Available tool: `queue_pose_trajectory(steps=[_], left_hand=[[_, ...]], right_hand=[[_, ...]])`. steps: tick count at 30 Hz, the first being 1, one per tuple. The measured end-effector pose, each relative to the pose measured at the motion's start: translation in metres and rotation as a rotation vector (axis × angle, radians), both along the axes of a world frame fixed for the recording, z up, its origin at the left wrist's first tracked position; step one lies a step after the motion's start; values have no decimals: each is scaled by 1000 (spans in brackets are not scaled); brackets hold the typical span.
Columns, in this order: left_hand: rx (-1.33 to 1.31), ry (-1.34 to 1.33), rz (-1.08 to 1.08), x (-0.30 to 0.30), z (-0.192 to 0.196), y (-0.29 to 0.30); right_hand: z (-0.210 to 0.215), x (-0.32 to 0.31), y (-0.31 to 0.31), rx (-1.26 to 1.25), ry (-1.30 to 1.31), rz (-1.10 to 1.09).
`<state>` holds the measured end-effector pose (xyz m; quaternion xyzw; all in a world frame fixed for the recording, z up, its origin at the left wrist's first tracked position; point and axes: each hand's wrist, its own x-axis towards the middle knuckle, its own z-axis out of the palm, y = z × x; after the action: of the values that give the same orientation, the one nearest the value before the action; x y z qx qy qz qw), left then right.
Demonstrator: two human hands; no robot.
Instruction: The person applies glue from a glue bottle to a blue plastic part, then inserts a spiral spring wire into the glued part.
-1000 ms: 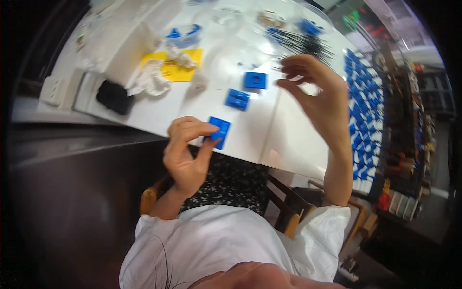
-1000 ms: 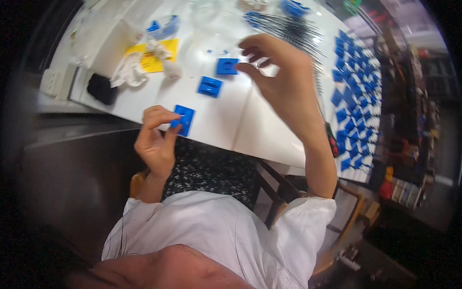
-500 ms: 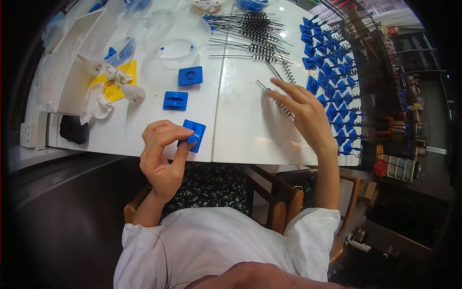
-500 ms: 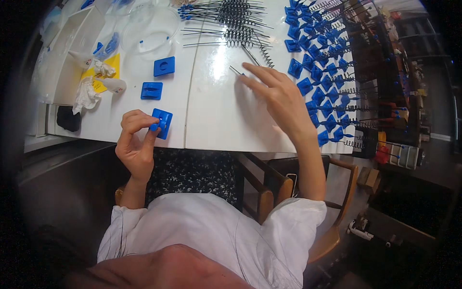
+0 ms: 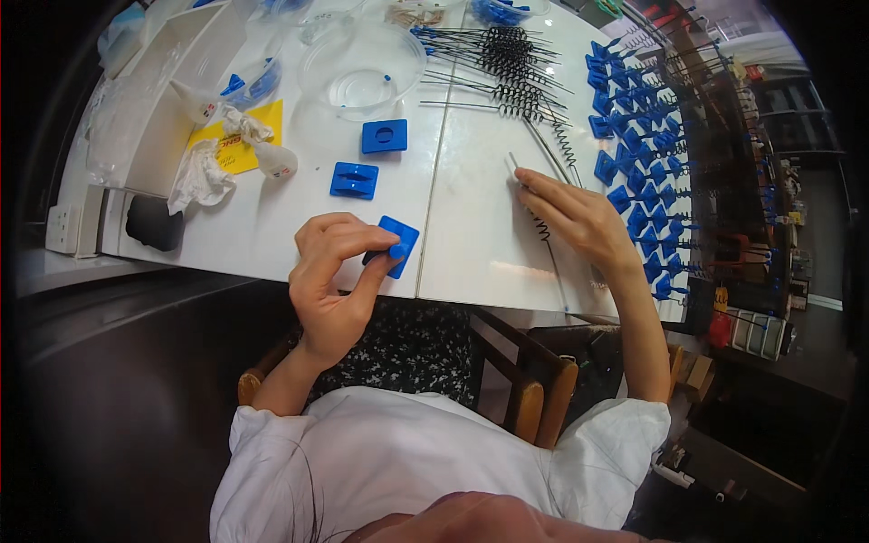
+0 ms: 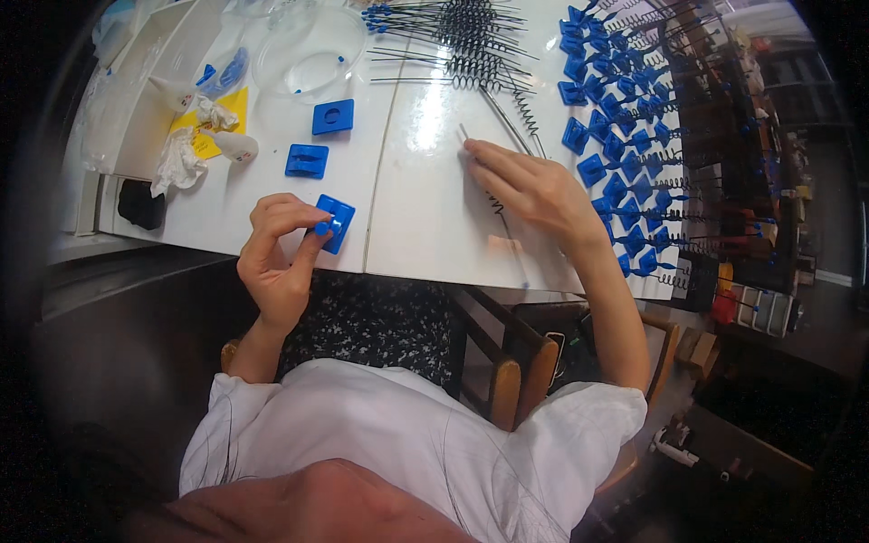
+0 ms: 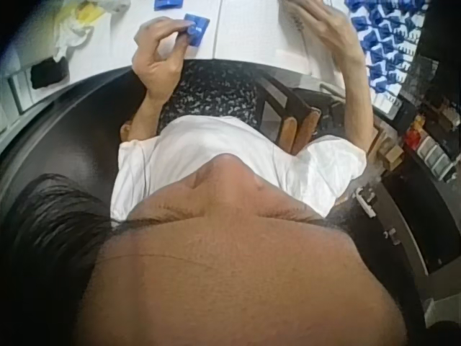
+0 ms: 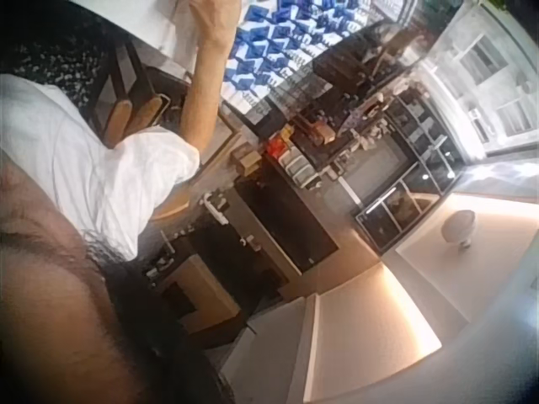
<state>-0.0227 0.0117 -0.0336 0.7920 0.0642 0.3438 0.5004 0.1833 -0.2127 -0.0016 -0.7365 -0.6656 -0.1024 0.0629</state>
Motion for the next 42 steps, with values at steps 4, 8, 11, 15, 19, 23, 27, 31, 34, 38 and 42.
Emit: queue_pose_trajectory(steps=[4,8,11,15,19,23,27,31,34,38,42], left_hand=[[20,17,-67,5,0,-3],[20,23,-106,17,1,-12],[-7,16,-71,28,-2,-24],[23,25,-85,36,-6,-27],[61,36,-77,39,-7,-27],[108,74,-121,36,-7,-25],[107,87,-112,36,-6,-26],[128,84,-97,37,-9,-25],[128,80,-97,38,-9,-27],[138,83,-90,37,-9,-27],[143,78,-94,37,-10,-26]], right_hand=[[-3,-8,13,457,373,-191],[11,-35,25,773,947,-218],[16,-55,39,897,1018,-57],[15,-74,50,884,973,-42],[12,-74,48,768,710,-109],[7,-77,51,739,710,-88],[9,-81,49,658,696,-132],[6,-80,48,646,705,-128],[-2,-82,48,730,754,-143],[-5,-82,48,743,776,-132],[-6,-83,50,748,765,-142]])
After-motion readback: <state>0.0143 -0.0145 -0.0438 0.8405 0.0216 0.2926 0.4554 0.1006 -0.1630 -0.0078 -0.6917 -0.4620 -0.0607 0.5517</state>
